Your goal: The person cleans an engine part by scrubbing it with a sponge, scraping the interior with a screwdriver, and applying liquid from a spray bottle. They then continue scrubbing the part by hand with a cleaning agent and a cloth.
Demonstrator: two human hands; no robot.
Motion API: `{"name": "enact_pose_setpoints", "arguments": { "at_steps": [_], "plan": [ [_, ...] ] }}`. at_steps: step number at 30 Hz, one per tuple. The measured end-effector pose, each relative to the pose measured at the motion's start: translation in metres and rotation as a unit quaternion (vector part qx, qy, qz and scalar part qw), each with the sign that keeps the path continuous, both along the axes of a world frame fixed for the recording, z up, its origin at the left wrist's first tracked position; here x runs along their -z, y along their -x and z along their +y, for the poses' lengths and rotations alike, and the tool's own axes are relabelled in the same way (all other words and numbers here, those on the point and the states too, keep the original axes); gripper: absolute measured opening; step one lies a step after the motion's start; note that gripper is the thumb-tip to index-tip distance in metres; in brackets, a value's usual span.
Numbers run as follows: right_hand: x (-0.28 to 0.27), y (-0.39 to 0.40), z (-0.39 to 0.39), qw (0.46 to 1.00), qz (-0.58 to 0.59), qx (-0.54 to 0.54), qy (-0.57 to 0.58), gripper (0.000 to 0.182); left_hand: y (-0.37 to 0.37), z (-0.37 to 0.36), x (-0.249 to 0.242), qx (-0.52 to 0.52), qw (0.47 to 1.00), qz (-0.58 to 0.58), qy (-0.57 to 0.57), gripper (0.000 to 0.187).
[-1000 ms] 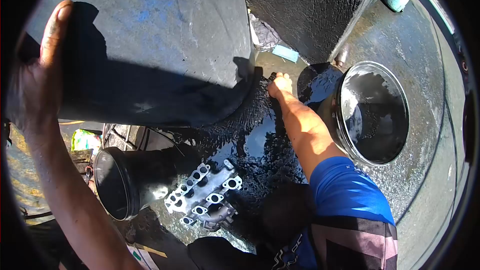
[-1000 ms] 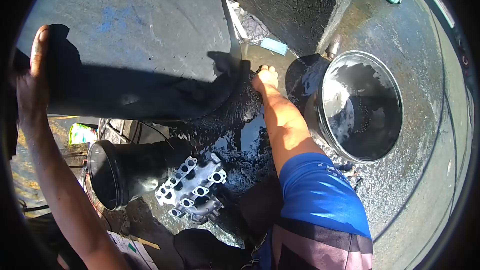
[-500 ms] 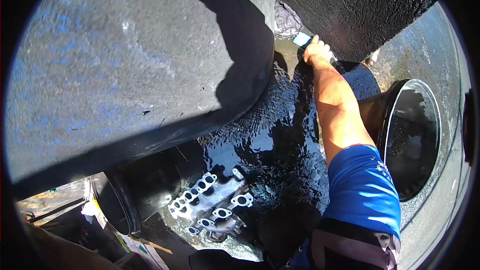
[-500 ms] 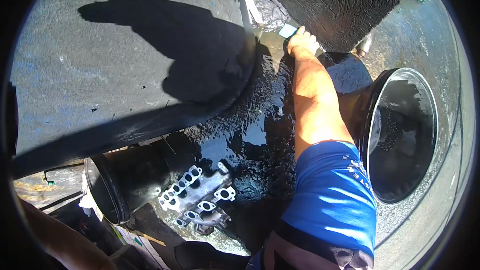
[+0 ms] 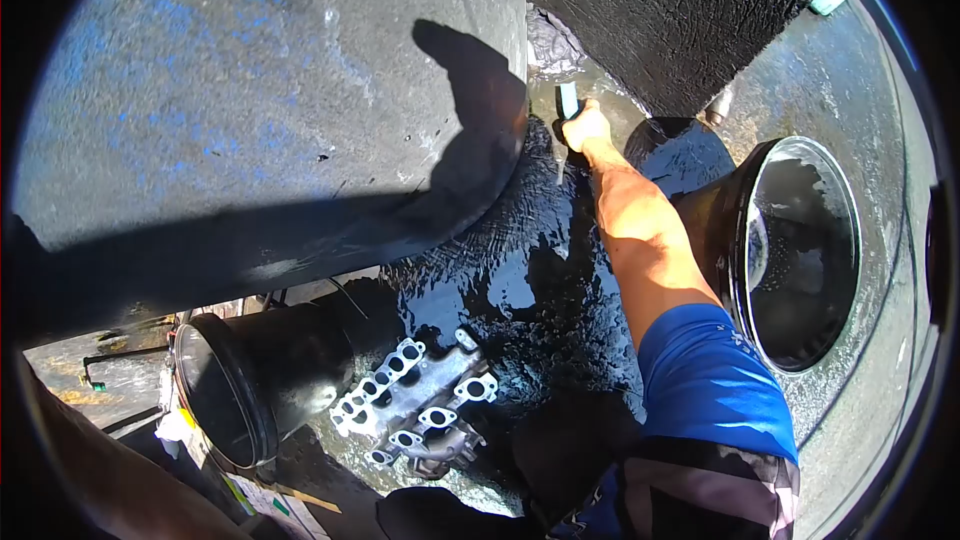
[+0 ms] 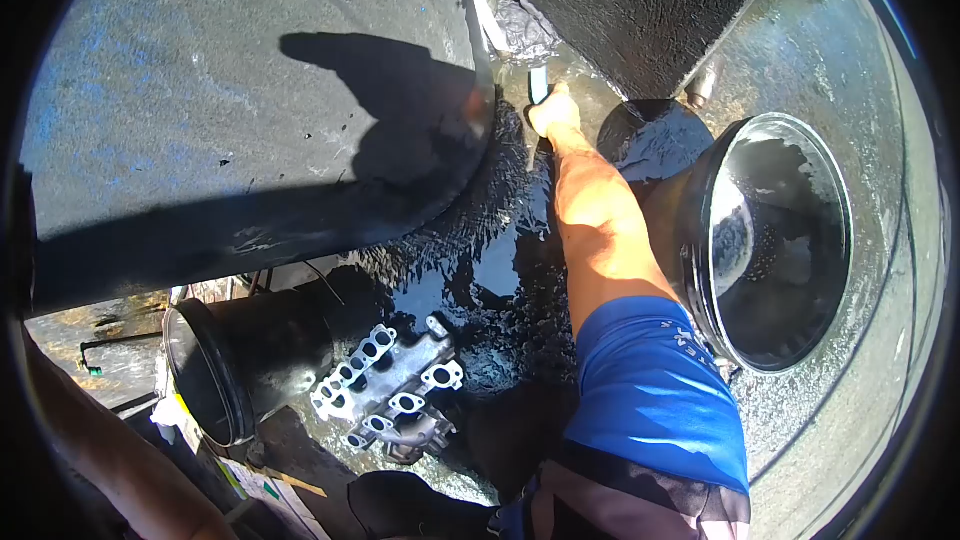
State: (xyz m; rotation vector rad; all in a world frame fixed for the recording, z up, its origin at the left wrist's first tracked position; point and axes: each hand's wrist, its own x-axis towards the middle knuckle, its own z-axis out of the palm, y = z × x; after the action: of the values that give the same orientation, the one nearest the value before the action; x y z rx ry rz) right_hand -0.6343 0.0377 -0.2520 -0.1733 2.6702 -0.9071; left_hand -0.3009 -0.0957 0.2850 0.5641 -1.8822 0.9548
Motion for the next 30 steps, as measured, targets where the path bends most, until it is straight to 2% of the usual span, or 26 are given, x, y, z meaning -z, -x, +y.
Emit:
{"name": "enact_pose_setpoints", "arguments": {
  "at_steps": [1,2,4,5,6,8,11,14,17,18,19,20,21,22,23,24,25,26,27,29,30],
  "plan": [
    [0.0,-0.011,0.002,0.993,-0.044,-0.003,0.108,0.035,-0.002,-0.004,-0.004,0.007,1.0,-0.008,0.0,0.12],
    [0.059,-0.006,-0.009,0.955,-0.106,0.088,0.261,0.016,-0.001,-0.009,-0.01,0.016,1.0,-0.024,-0.004,0.121],
    [0.036,-0.042,0.001,0.829,-0.251,0.097,0.49,0.015,-0.003,-0.016,-0.017,-0.012,0.999,-0.046,-0.006,0.121],
    [-0.008,-0.07,0.009,0.732,-0.346,0.154,0.566,0.024,-0.002,-0.013,-0.015,-0.112,0.994,-0.008,0.015,0.119],
    [-0.039,-0.089,0.015,0.698,-0.358,0.22,0.58,0.032,-0.002,-0.011,-0.013,-0.214,0.976,0.024,0.03,0.118],
    [-0.031,-0.102,0.032,0.616,-0.414,0.163,0.65,0.035,-0.005,-0.016,-0.02,-0.097,0.994,0.015,0.042,0.1],
    [-0.148,-0.141,0.094,0.497,-0.471,0.068,0.726,0.043,-0.001,-0.025,-0.035,0.09,0.994,0.001,0.066,0.074],
    [-0.141,-0.129,0.101,0.479,-0.527,0.032,0.701,0.047,-0.003,-0.032,-0.048,0.073,0.995,-0.012,0.066,0.083],
    [-0.158,-0.109,0.08,0.548,-0.444,-0.118,0.699,0.046,-0.005,-0.035,-0.047,0.025,0.995,-0.021,0.093,0.088],
    [-0.166,-0.099,0.076,0.607,-0.427,-0.097,0.664,0.049,-0.007,-0.033,-0.042,0.002,0.996,-0.001,0.084,0.091],
    [-0.18,-0.094,0.076,0.663,-0.405,-0.077,0.625,0.052,-0.003,-0.023,-0.024,0.001,0.996,0.072,0.056,0.097],
    [-0.227,-0.101,0.087,0.737,-0.36,-0.088,0.565,0.06,0.0,-0.014,-0.005,0.002,0.989,0.145,0.026,0.105],
    [-0.238,-0.093,0.088,0.81,-0.272,-0.064,0.515,0.065,0.008,0.003,0.014,-0.027,0.968,0.239,-0.065,0.103],
    [-0.281,-0.095,0.104,0.887,-0.196,-0.087,0.41,0.063,0.007,0.002,0.014,-0.051,0.967,0.241,-0.057,0.103],
    [-0.3,-0.085,0.121,0.913,-0.129,-0.111,0.372,0.059,0.006,0.0,0.013,-0.075,0.966,0.243,-0.048,0.102],
    [-0.319,-0.075,0.139,0.934,-0.059,-0.129,0.328,0.055,-0.005,-0.026,-0.011,-0.092,0.982,0.152,0.063,0.102],
    [-0.317,-0.05,0.159,0.92,-0.002,-0.151,0.363,0.05,-0.007,-0.029,-0.017,-0.079,0.986,0.106,0.101,0.101],
    [-0.328,-0.041,0.189,0.936,0.025,-0.153,0.316,0.043,-0.009,-0.033,-0.024,-0.068,0.986,0.06,0.14,0.099],
    [-0.339,-0.029,0.22,0.949,0.052,-0.155,0.268,0.037,-0.007,-0.02,-0.022,-0.031,0.992,0.065,0.106,0.097],
    [-0.312,0.025,0.292,0.961,0.104,-0.227,0.121,0.027,-0.01,-0.007,-0.021,0.013,0.996,0.054,0.063,0.102],
    [-0.309,0.018,0.305,0.973,0.048,-0.211,0.081,0.023,-0.011,-0.004,-0.022,0.021,0.998,0.039,0.052,0.11]
  ]
}}
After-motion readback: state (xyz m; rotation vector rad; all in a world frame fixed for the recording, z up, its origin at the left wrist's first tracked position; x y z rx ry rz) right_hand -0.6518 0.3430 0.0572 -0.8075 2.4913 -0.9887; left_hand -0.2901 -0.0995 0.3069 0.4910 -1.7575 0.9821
